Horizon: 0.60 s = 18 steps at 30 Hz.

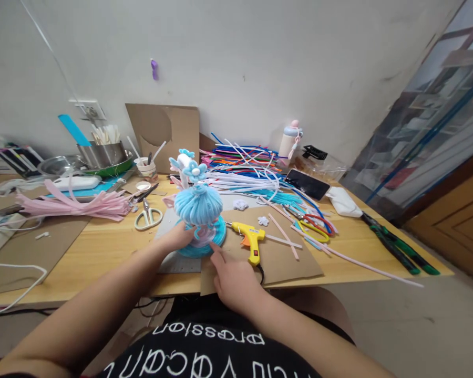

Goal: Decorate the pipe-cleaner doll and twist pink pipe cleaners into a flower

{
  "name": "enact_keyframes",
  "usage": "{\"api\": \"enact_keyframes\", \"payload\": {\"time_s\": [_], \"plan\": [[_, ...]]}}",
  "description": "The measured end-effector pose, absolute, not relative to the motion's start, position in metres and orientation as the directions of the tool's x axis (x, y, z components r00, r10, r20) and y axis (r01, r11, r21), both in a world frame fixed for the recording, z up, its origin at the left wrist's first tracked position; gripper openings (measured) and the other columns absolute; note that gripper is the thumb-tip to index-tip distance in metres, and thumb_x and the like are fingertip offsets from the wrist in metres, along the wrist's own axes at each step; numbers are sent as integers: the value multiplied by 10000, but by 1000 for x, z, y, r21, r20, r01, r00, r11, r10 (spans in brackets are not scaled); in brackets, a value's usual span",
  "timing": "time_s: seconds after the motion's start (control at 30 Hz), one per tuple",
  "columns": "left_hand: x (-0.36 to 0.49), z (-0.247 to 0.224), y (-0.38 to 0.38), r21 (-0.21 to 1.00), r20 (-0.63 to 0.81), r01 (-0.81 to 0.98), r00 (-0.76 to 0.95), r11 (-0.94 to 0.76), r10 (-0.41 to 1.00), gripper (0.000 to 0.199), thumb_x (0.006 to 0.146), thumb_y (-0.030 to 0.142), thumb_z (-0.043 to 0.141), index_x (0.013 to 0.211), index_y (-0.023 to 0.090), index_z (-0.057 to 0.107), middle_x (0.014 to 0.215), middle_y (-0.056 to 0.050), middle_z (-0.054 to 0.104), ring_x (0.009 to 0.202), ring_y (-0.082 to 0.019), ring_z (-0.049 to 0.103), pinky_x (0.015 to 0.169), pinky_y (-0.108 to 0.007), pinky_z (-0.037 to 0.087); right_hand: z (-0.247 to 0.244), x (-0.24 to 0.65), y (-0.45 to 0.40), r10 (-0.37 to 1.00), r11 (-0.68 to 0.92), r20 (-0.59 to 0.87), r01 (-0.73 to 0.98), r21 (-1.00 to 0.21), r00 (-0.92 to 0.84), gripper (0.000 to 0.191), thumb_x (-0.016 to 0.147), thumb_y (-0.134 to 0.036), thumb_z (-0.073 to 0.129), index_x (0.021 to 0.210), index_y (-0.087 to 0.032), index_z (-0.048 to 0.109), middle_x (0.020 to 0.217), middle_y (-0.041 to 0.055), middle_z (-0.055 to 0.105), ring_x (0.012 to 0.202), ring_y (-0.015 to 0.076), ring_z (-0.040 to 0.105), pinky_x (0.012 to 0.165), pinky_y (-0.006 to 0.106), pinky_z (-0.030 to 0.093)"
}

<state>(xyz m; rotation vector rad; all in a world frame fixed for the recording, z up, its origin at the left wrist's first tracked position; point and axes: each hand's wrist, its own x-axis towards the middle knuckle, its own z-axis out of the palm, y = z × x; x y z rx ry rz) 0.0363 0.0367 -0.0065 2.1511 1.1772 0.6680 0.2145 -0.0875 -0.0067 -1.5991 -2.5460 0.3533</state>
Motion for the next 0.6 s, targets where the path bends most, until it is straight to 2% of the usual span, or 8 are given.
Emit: {"api": "enact_keyframes", "payload": {"time_s": [0.07,0.13,0.2,0.27,0.33,0.43,0.5,0.6], "plan": [[28,-3,23,742,157,562,384,-365,910,296,843,353,413,888,152,626,912,-78,702,876,-236,636,777,-359,507,-8,215,-87,897,420,-20,867,-267,-441,610,776,-203,395,1381,-176,333,1480,93,327,819,193,648,678,300,479],[23,-1,9,831,166,472,291,-293,942,280,841,371,425,874,153,598,842,-67,697,797,-209,647,694,-321,519,-9,214,-87,900,410,-33,871,-269,-434,635,776,-201,393,1405,-173,309,1469,100,345,822,198,645,676,304,476],[20,1,-3,980,89,165,146,-113,985,287,831,426,467,900,165,565,677,-22,667,588,-157,625,513,-252,489,-9,214,-87,906,394,-50,879,-269,-421,633,775,-200,399,1403,-174,325,1460,105,359,827,203,643,679,304,471],[17,2,-13,992,-42,-112,76,50,996,333,793,490,538,902,176,554,434,63,523,329,-98,461,334,-184,340,-9,214,-87,908,387,-51,879,-278,-416,641,773,-194,403,1408,-176,322,1452,104,374,821,201,643,690,304,469],[13,3,-20,961,-116,-244,63,128,991,369,738,535,606,810,177,560,311,115,353,223,-60,279,272,-158,196,-9,214,-87,907,394,-34,873,-288,-420,645,777,-192,395,1415,-177,306,1448,97,382,799,198,645,687,308,470],[7,1,-26,953,-113,-273,73,129,991,458,680,591,644,565,179,482,276,99,297,209,-47,225,265,-166,125,-10,215,-88,904,403,-21,869,-286,-427,634,784,-196,385,1413,-182,304,1461,91,362,774,193,648,671,309,471],[4,-2,-28,964,-74,-249,82,92,994,559,694,645,593,452,191,377,277,78,273,222,-47,217,280,-185,103,-10,215,-88,903,406,-21,870,-278,-428,633,787,-200,389,1414,-186,298,1466,95,351,775,192,652,661,305,470],[2,-6,-32,992,-30,-121,89,41,996,658,795,730,305,397,207,263,309,52,214,279,-63,206,329,-220,119,-9,215,-88,903,413,-8,870,-268,-431,609,794,-205,392,1398,-180,323,1460,101,361,790,196,654,653,304,470]]}}
